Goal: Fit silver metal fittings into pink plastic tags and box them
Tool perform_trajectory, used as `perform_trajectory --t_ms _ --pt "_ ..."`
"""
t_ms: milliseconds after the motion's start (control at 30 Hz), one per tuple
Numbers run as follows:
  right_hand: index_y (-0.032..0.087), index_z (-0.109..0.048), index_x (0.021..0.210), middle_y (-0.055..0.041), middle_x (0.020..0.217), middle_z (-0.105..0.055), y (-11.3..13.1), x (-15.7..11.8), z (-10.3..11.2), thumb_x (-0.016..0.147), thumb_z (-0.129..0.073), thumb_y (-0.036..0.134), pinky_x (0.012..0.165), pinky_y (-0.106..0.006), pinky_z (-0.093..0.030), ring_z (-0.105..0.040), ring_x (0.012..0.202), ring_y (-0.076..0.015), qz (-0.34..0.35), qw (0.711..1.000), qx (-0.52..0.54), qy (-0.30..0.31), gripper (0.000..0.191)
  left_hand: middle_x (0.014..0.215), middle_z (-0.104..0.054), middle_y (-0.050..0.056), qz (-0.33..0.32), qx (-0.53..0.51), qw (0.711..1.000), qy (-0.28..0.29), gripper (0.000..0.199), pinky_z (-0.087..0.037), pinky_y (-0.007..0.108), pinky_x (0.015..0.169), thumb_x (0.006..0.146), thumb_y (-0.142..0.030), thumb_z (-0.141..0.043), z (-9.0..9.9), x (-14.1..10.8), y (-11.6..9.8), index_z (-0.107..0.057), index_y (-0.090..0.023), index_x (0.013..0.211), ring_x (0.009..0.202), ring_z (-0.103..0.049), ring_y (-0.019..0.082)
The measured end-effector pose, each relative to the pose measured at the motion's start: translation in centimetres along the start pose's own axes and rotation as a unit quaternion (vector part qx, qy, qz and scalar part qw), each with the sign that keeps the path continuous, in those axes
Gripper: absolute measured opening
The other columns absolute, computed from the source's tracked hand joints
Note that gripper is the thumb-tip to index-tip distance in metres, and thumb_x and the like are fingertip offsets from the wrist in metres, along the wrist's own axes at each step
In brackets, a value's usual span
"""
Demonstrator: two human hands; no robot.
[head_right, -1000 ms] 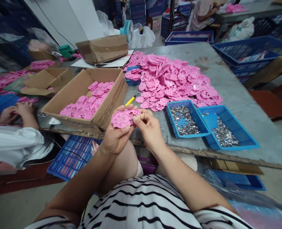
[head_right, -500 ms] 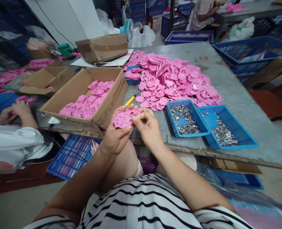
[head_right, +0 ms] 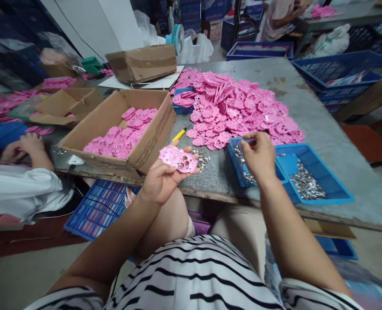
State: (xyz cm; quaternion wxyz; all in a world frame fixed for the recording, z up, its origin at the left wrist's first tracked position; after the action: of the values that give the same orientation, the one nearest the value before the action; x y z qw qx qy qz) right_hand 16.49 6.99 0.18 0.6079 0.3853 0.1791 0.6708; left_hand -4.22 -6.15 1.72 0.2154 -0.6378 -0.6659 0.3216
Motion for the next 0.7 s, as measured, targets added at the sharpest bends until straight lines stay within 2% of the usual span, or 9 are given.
perform_trajectory --t_ms 33,100,167,200,367,500,700 --pt "0.018 -0.063 0.081 -0.0112 0.087 -0.065 -1.1 0.7 0.4 0.076 -0.063 0.021 0.073 -0.036 -0.045 -0.06 0.078 -0.0218 -0.029 0.992 -0.111 0.046 0.006 0.123 -0.064 0.009 0.002 0.003 1.0 -0.005 0.08 -0.046 0.058 0.098 0.067 -0.002 -0.052 0.0 0.1 0.0 -0.034 -0.026 0.141 0.119 -0.059 0.029" --pt "0.016 -0.067 0.081 -0.0134 0.085 -0.067 -2.7 1.0 0.4 0.075 -0.064 0.02 0.068 -0.035 -0.044 -0.062 0.079 -0.0248 -0.051 0.94 -0.275 0.193 0.007 0.119 -0.066 0.009 0.004 0.011 1.0 -0.014 0.08 -0.048 0.056 0.096 0.066 -0.001 -0.055 -0.1 0.1 0.0 -0.034 -0.025 0.14 0.117 -0.06 0.029" --pt "0.014 -0.069 0.088 -0.0155 0.091 -0.07 -3.1 0.2 -0.2 0.08 -0.058 0.021 0.066 -0.033 -0.045 -0.065 0.084 -0.0271 -0.047 0.883 -0.36 0.3 0.015 0.116 -0.067 0.009 0.006 0.02 1.0 -0.018 0.08 -0.05 0.053 0.094 0.065 -0.002 -0.058 -0.1 0.2 0.0 -0.034 -0.024 0.138 0.115 -0.062 0.029" --pt "0.014 -0.07 0.093 -0.017 0.096 -0.07 -3.0 -0.4 -0.5 0.083 -0.054 0.021 0.067 -0.033 -0.046 -0.066 0.088 -0.028 -0.042 0.865 -0.382 0.323 0.02 0.114 -0.068 0.009 0.004 0.024 1.0 -0.019 0.079 -0.051 0.052 0.093 0.064 -0.002 -0.059 -0.1 0.2 0.0 -0.035 -0.024 0.137 0.114 -0.062 0.029" --pt "0.009 -0.069 0.109 -0.0246 0.114 -0.067 -1.5 -2.2 -1.6 0.088 -0.04 0.018 0.078 -0.035 -0.05 -0.067 0.102 -0.0306 -0.063 0.839 -0.429 0.33 0.036 0.109 -0.069 0.008 0.0 0.05 0.998 -0.025 0.077 -0.056 0.048 0.085 0.064 -0.007 -0.061 0.0 0.0 0.2 -0.034 -0.024 0.134 0.106 -0.067 0.029" --pt "0.006 -0.066 0.113 -0.0267 0.118 -0.064 -1.5 -2.1 -1.5 0.09 -0.036 0.017 0.084 -0.038 -0.05 -0.065 0.108 -0.0321 -0.071 0.844 -0.414 0.333 0.039 0.109 -0.069 0.008 0.013 0.061 0.997 -0.034 0.078 -0.058 0.044 0.08 0.06 -0.006 -0.061 0.0 -0.1 0.4 -0.035 -0.024 0.131 0.1 -0.069 0.028" --pt "0.012 -0.059 0.121 -0.022 0.122 -0.064 -1.7 -2.1 -1.4 0.092 -0.036 0.02 0.085 -0.04 -0.05 -0.065 0.108 -0.0314 -0.071 0.85 -0.398 0.338 0.038 0.095 -0.071 0.009 0.106 0.075 0.99 -0.046 0.068 -0.059 0.038 0.064 0.059 -0.006 -0.06 0.1 -0.1 0.8 -0.042 -0.017 0.124 0.087 -0.071 0.028"
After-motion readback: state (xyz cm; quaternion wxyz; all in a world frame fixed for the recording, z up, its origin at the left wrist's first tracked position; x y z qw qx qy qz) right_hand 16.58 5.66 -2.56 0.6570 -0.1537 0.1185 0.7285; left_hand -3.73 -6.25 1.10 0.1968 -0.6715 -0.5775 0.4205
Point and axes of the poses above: each hand's wrist, its own x-axis towards the middle knuckle, its own z-axis out of the back of the hand, y = z × x, the point moved 2 cm from there along x, towards the middle knuckle
